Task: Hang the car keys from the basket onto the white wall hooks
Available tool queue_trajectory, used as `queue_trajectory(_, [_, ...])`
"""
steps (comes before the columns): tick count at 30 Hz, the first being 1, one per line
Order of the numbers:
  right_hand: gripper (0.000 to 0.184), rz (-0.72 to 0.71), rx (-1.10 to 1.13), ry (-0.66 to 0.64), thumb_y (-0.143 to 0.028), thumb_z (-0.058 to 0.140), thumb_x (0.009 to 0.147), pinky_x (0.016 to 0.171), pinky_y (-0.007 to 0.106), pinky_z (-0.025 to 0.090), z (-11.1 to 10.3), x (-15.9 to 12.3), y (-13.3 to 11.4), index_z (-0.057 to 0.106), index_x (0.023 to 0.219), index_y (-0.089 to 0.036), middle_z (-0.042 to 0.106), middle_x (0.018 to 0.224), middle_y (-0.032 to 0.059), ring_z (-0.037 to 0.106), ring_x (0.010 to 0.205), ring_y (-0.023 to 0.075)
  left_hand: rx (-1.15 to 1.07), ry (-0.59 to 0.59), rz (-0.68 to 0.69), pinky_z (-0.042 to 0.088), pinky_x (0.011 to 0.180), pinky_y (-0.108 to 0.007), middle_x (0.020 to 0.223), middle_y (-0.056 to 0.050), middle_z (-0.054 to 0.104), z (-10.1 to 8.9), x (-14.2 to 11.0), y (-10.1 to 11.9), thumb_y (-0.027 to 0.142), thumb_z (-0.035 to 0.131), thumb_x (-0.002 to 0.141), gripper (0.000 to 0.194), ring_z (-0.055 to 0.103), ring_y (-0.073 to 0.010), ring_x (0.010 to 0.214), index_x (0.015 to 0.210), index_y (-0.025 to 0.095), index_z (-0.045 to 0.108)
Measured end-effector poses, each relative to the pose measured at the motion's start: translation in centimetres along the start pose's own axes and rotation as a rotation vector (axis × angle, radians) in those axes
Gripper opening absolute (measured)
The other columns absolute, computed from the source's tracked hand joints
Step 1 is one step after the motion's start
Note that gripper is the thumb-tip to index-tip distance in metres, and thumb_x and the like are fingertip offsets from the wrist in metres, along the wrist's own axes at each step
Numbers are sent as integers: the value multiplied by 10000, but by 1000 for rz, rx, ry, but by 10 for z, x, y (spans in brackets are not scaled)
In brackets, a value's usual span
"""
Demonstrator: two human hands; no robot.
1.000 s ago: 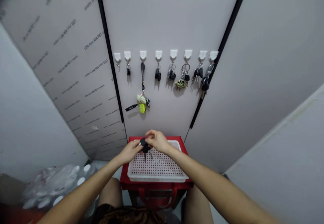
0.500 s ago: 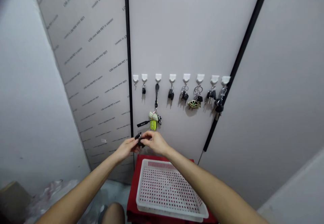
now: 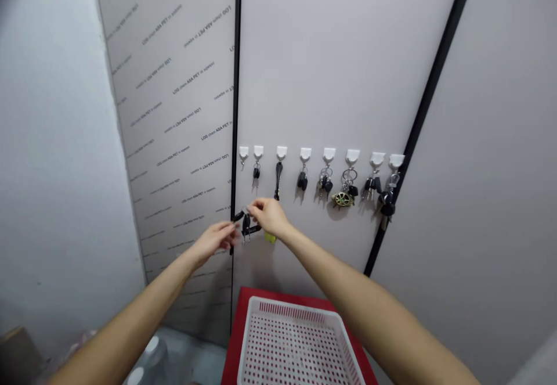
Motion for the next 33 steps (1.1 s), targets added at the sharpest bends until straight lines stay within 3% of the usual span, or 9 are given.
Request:
queue_trajectory(3, [103,44,122,71,-187,450,629,363,162,375,-4,29,-18,475,546,-133,464,449,-22,425,373,46,130,273,292,368,685,-237,966,-67,483,-5,18,28,192,443,630,353,478,-114,785,980,155,418])
queue_trajectory(6, [84,54,165,139,-161,456,628,355,170,396,-7,55,-32,475,554,-128,463,435,-20,437,371,51,281,317,458,332,777,-276,1017,-65,457,-5,37,52,144,425,631,381,434,-143,894,1011,157,406])
queue_trajectory(13, [91,120,101,284,-144,427,652,399,180,416,-3,93,-43,509,632,-111,523,507,21,504,443,82,459,370,434,310,810,-318,1025,-86,461,-14,70,76,117,400,635,411,433,-169,911,1046,128,382])
queue_trajectory(20, [173,104,-203,416,-134,420,650,551,208,408,6,108,-34,562,746,-114,579,585,63,548,561,119,530,338,351,285,823,-320,1050,-118,456,-18,83,81,115,407,627,411,394,-210,977,1038,106,396])
queue_trajectory(25, [257,28,-300,345,-145,389,655,604,225,388,4,86,-28,539,860,-106,577,597,60,538,596,130,469,317,338,308,791,-296,1004,-108,483,-15,72,60,99,411,617,398,439,-185,910,1015,112,417])
queue_trajectory(29, [323,-113,-302,240,-174,403,640,610,225,376,6,33,-4,485,950,-142,556,595,14,506,553,105,355,287,245,368,629,-235,779,-48,537,-7,51,20,140,450,597,365,487,-115,654,961,116,451])
queue_trajectory(31, [379,-52,-239,81,-171,419,620,535,215,375,11,0,21,443,997,-147,519,528,-16,475,471,88,304,246,159,351,517,-198,601,5,499,2,40,-4,139,467,578,368,437,-76,512,944,98,455])
queue_trajectory(33, [490,108,-124,-107,-157,425,602,431,197,352,14,-29,48,345,1085,-133,466,462,-48,428,377,71,231,187,81,303,433,-171,488,52,428,15,31,-24,105,466,560,440,366,-49,422,996,76,410])
Point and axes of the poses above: each hand's wrist, its own x-axis towards the middle knuckle, its own z-axis out of the palm, y = z × x, the point moved 1 cm from there along x, towards the middle knuckle
